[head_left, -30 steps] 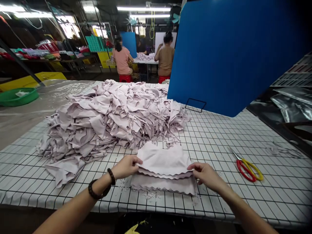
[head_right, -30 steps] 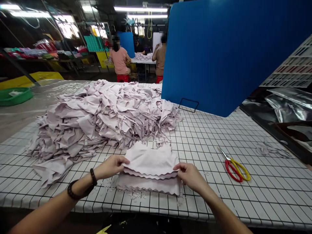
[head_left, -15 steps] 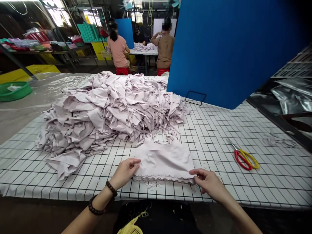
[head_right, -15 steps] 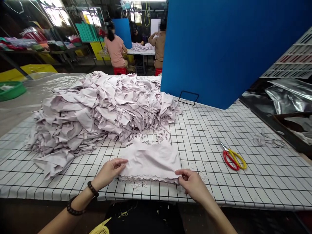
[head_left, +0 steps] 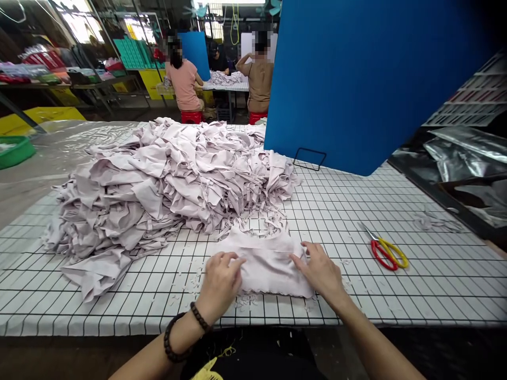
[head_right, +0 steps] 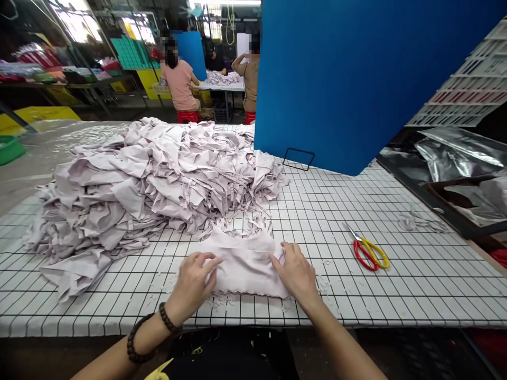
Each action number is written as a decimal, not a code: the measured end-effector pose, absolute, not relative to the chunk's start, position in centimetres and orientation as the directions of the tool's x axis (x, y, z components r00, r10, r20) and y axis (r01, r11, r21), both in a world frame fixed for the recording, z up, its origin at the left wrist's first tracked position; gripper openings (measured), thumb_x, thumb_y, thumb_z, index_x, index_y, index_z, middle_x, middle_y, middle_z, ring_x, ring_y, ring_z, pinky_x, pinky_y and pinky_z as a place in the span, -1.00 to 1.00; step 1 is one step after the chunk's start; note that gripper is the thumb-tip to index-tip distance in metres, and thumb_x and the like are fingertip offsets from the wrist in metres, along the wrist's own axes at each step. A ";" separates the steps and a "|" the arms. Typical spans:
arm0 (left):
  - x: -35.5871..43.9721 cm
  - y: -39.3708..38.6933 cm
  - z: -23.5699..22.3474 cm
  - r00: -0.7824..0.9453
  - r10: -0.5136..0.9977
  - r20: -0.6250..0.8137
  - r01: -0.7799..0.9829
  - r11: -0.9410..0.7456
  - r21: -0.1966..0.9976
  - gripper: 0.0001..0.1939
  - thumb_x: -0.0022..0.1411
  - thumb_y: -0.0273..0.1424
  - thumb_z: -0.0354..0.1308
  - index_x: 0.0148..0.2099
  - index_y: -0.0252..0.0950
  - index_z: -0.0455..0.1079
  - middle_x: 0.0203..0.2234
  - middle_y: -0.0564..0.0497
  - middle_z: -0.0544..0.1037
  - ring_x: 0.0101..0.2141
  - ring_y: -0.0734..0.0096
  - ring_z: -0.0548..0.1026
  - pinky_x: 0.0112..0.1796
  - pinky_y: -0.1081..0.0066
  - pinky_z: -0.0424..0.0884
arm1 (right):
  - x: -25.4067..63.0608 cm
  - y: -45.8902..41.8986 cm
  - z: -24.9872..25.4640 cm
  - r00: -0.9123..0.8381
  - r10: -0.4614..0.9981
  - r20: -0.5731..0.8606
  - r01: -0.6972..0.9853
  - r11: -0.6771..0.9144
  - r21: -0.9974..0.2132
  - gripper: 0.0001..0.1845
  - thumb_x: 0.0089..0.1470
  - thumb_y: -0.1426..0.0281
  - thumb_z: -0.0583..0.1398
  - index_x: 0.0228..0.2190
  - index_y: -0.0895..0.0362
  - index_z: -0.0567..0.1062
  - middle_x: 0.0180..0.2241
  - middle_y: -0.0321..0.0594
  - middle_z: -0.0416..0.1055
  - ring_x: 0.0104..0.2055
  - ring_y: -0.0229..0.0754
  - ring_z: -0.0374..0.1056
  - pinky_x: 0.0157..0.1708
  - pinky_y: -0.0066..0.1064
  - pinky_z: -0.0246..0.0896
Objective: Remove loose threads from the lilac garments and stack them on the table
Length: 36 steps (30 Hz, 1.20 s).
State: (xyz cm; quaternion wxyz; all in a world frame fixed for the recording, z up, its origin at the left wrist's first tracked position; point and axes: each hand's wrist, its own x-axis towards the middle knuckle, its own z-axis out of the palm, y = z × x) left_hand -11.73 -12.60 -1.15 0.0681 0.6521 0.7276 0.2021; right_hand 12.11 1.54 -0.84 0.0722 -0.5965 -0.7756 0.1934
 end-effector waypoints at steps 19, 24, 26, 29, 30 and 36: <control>-3.7 -4.2 -4.5 0.169 0.959 0.228 0.665 -0.281 0.692 -0.67 0.26 -0.50 -0.05 0.03 -0.28 0.36 -0.13 -0.15 0.41 -0.13 0.23 0.37 -0.07 0.24 0.37 | 4.0 14.1 -1.7 -0.597 0.715 -0.365 0.686 0.218 -0.694 -0.58 -0.06 0.11 0.20 -0.68 0.18 0.35 -0.73 -0.39 0.13 -0.60 -0.34 0.05 -0.59 -0.48 -0.11; -4.3 -3.8 -5.8 0.154 0.951 0.268 0.593 -0.306 0.745 -0.65 0.23 -0.53 -0.01 0.03 -0.26 0.39 -0.09 -0.12 0.44 -0.07 0.23 0.36 -0.02 0.20 0.33 | 2.4 15.7 -2.5 -0.581 0.646 -0.495 0.711 0.107 -0.695 -0.67 -0.35 0.29 0.39 -0.72 0.19 0.37 -0.79 -0.43 0.12 -0.68 -0.40 -0.02 -0.67 -0.50 -0.16; -4.6 -3.9 -5.8 0.152 0.955 0.256 0.572 -0.296 0.765 -0.64 0.21 -0.52 0.01 0.04 -0.24 0.39 -0.08 -0.11 0.44 -0.05 0.24 0.36 -0.01 0.20 0.32 | 2.4 16.2 -2.6 -0.576 0.647 -0.499 0.699 0.073 -0.712 -0.70 -0.38 0.33 0.40 -0.71 0.20 0.40 -0.78 -0.41 0.17 -0.67 -0.39 0.01 -0.67 -0.51 -0.13; -4.8 -3.9 -5.6 0.150 0.961 0.231 0.564 -0.275 0.778 -0.64 0.19 -0.51 0.04 0.04 -0.23 0.40 -0.07 -0.11 0.45 -0.05 0.23 0.36 0.00 0.19 0.31 | 3.0 17.0 -2.5 -0.588 0.651 -0.480 0.647 0.022 -0.762 -0.74 -0.34 0.35 0.39 -0.69 0.22 0.44 -0.75 -0.36 0.24 -0.65 -0.40 0.07 -0.68 -0.54 -0.09; -4.8 -3.8 -5.6 0.152 0.963 0.224 0.567 -0.270 0.778 -0.64 0.19 -0.51 0.05 0.04 -0.23 0.40 -0.06 -0.11 0.44 -0.04 0.23 0.36 0.01 0.19 0.31 | 3.2 17.2 -2.4 -0.592 0.649 -0.478 0.627 -0.003 -0.779 -0.76 -0.33 0.35 0.38 -0.68 0.23 0.46 -0.73 -0.34 0.27 -0.65 -0.40 0.08 -0.69 -0.56 -0.09; -4.8 -3.9 -5.5 0.167 0.966 0.200 0.595 -0.260 0.760 -0.60 0.16 -0.49 0.09 0.07 -0.22 0.36 -0.01 -0.09 0.41 -0.01 0.24 0.33 0.03 0.22 0.30 | 4.5 17.7 -0.6 -0.648 0.603 -0.465 0.430 -0.214 -0.877 -0.76 -0.12 0.26 0.29 -0.44 0.19 0.50 -0.38 -0.18 0.49 -0.62 -0.44 0.07 -0.77 -0.62 -0.22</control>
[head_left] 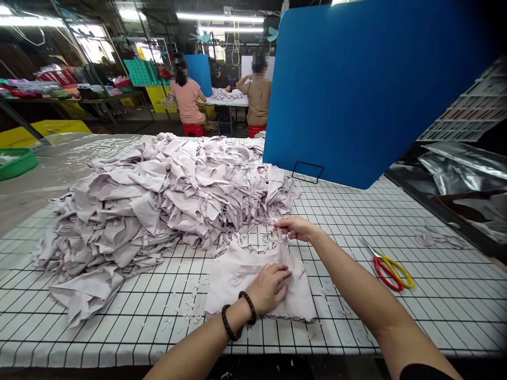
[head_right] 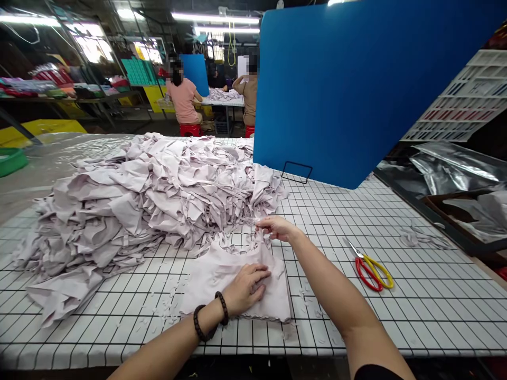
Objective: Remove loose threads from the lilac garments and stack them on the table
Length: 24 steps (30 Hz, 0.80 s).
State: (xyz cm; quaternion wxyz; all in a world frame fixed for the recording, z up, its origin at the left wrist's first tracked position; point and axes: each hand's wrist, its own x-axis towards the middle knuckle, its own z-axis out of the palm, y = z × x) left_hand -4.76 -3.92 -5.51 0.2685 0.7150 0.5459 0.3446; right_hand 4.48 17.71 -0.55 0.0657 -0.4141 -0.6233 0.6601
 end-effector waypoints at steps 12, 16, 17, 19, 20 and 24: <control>-4.8 -4.0 -5.2 0.161 0.968 0.195 0.581 -0.253 0.774 -0.60 0.16 -0.48 0.08 0.07 -0.20 0.36 0.00 -0.06 0.42 -0.02 0.25 0.33 0.02 0.23 0.32 | 5.5 21.5 4.3 -0.594 0.735 -0.326 0.037 -0.380 -0.924 -0.81 0.01 0.36 0.26 -0.28 0.16 0.51 -0.18 -0.17 0.51 -0.59 -0.45 0.16 -0.78 -0.67 -0.07; -4.8 -4.1 -5.0 0.157 0.969 0.190 0.585 -0.246 0.773 -0.63 0.18 -0.46 0.07 0.06 -0.21 0.38 -0.01 -0.05 0.42 -0.03 0.25 0.34 0.01 0.23 0.32 | 6.0 21.8 5.5 -0.583 0.755 -0.300 0.047 -0.337 -0.940 -0.79 0.02 0.35 0.26 -0.28 0.19 0.51 -0.17 -0.12 0.50 -0.60 -0.46 0.14 -0.80 -0.66 -0.10; -4.8 -4.1 -5.0 0.155 0.970 0.189 0.585 -0.245 0.773 -0.63 0.18 -0.46 0.08 0.05 -0.21 0.38 -0.01 -0.05 0.42 -0.03 0.26 0.34 0.01 0.24 0.32 | 6.2 21.7 5.6 -0.592 0.750 -0.294 0.053 -0.328 -0.943 -0.78 0.01 0.35 0.26 -0.27 0.19 0.51 -0.18 -0.12 0.49 -0.61 -0.46 0.14 -0.80 -0.66 -0.10; -4.8 -4.1 -5.1 0.150 0.970 0.191 0.585 -0.243 0.773 -0.63 0.18 -0.46 0.08 0.05 -0.21 0.38 -0.01 -0.04 0.42 -0.03 0.27 0.34 0.01 0.25 0.32 | 6.5 21.6 5.9 -0.624 0.733 -0.271 0.046 -0.312 -0.949 -0.77 0.01 0.35 0.27 -0.26 0.19 0.51 -0.25 -0.16 0.49 -0.60 -0.46 0.15 -0.78 -0.65 -0.08; -4.7 -4.1 -5.1 0.150 0.970 0.191 0.586 -0.243 0.773 -0.63 0.18 -0.46 0.08 0.06 -0.21 0.38 -0.01 -0.04 0.42 -0.03 0.28 0.33 0.02 0.26 0.31 | 6.7 21.5 6.0 -0.645 0.720 -0.255 0.035 -0.305 -0.952 -0.77 0.01 0.35 0.27 -0.26 0.18 0.51 -0.31 -0.20 0.48 -0.59 -0.46 0.16 -0.76 -0.65 -0.05; -4.8 -4.2 -5.2 0.152 0.971 0.186 0.593 -0.240 0.769 -0.62 0.18 -0.45 0.09 0.06 -0.21 0.37 -0.01 -0.03 0.42 -0.03 0.27 0.33 0.02 0.27 0.31 | 8.0 21.2 6.6 -0.745 0.635 -0.206 0.022 -0.285 -0.958 -0.76 0.02 0.28 0.27 -0.31 0.20 0.51 -0.55 -0.33 0.37 -0.56 -0.40 0.24 -0.61 -0.58 0.17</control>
